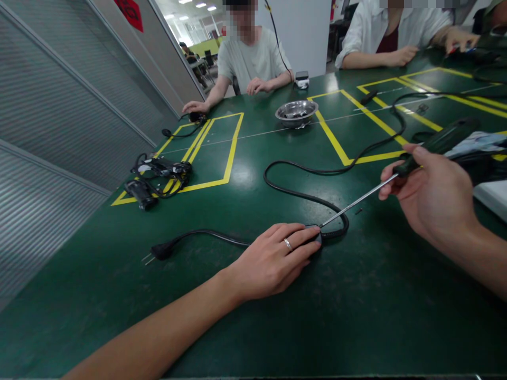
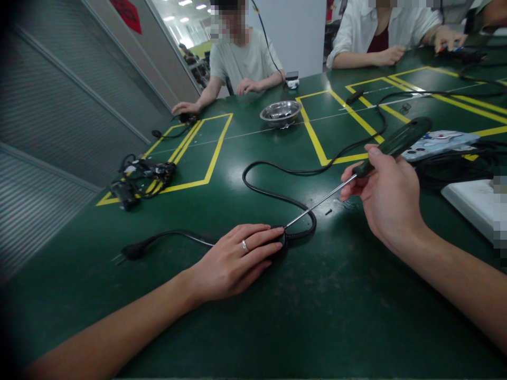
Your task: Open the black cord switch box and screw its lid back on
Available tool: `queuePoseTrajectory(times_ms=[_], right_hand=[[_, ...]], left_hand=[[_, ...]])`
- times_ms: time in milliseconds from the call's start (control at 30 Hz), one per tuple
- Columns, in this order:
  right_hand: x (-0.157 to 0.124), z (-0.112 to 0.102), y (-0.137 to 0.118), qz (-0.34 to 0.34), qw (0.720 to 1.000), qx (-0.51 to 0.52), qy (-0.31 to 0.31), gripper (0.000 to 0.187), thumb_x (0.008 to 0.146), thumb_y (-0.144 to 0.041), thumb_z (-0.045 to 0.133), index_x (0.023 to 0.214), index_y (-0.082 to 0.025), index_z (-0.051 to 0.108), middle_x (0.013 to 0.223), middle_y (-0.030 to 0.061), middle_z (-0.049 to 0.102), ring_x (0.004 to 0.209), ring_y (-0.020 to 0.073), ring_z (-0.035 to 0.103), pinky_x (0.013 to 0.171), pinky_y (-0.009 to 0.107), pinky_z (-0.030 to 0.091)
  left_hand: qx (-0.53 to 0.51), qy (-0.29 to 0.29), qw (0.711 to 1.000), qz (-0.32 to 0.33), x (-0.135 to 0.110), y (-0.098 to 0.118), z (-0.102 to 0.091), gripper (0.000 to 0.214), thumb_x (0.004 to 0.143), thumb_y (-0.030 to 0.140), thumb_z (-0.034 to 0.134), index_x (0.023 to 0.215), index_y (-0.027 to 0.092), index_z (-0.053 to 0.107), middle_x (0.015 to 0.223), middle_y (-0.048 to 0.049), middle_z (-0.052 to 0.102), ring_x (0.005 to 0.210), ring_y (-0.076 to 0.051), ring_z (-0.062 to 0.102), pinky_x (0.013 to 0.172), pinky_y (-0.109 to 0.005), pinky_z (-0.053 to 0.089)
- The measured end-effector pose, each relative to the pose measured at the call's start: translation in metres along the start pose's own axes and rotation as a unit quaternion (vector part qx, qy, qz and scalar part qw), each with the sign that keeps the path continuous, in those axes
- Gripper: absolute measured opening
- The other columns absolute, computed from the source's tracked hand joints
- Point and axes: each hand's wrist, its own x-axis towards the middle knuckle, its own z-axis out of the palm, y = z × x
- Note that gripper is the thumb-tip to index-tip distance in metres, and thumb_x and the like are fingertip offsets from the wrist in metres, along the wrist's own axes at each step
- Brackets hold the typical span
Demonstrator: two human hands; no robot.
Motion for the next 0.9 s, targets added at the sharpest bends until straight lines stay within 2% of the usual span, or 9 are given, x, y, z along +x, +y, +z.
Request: queuePoseTrajectory(times_ms=[200,467,733,900], right_hand=[[0.0000,0.0003,-0.0010,-0.012,1.000,-0.014,-0.006,0.015,0.086,-0.026,0.053,0.098,-0.018,0.057,0.062,0.0020,0.063,0.052,0.0170,0.060,0.040,0.027,0.046],[-0.0008,0.0018,-0.0017,-0.070,0.997,-0.014,0.005,0.017,0.084,-0.024,0.057,0.101,-0.019,0.058,0.064,0.0000,0.062,0.058,0.0177,0.062,0.037,0.027,0.046],[0.0027,0.0014,-0.0035,-0.089,0.995,0.010,0.032,0.015,0.083,-0.021,0.054,0.096,-0.016,0.061,0.057,-0.0017,0.055,0.051,0.0167,0.055,0.032,0.028,0.044],[0.0005,0.0021,-0.0030,-0.096,0.995,0.017,0.019,0.016,0.085,-0.020,0.052,0.098,-0.016,0.061,0.057,-0.0006,0.058,0.050,0.0170,0.056,0.034,0.029,0.046]], left_hand=[[0.005,-0.002,1.000,0.000,-0.0012,-0.0005,0.0005,0.038,0.094,0.019,0.052,0.132,0.014,0.050,0.144,-0.0092,0.049,0.128,-0.024,0.047,0.103,-0.040,0.045],[0.002,-0.003,1.000,0.000,-0.0015,-0.0006,0.0013,0.038,0.094,0.019,0.052,0.132,0.014,0.050,0.143,-0.0092,0.050,0.128,-0.024,0.046,0.105,-0.040,0.044],[-0.011,0.011,1.000,0.001,-0.0007,-0.0006,0.0003,0.037,0.093,0.016,0.052,0.130,0.014,0.051,0.135,-0.0117,0.053,0.127,-0.023,0.048,0.104,-0.040,0.045],[-0.014,0.013,1.000,-0.002,-0.0006,-0.0003,0.0005,0.037,0.093,0.016,0.052,0.130,0.013,0.051,0.132,-0.0124,0.054,0.126,-0.023,0.048,0.103,-0.040,0.045]])
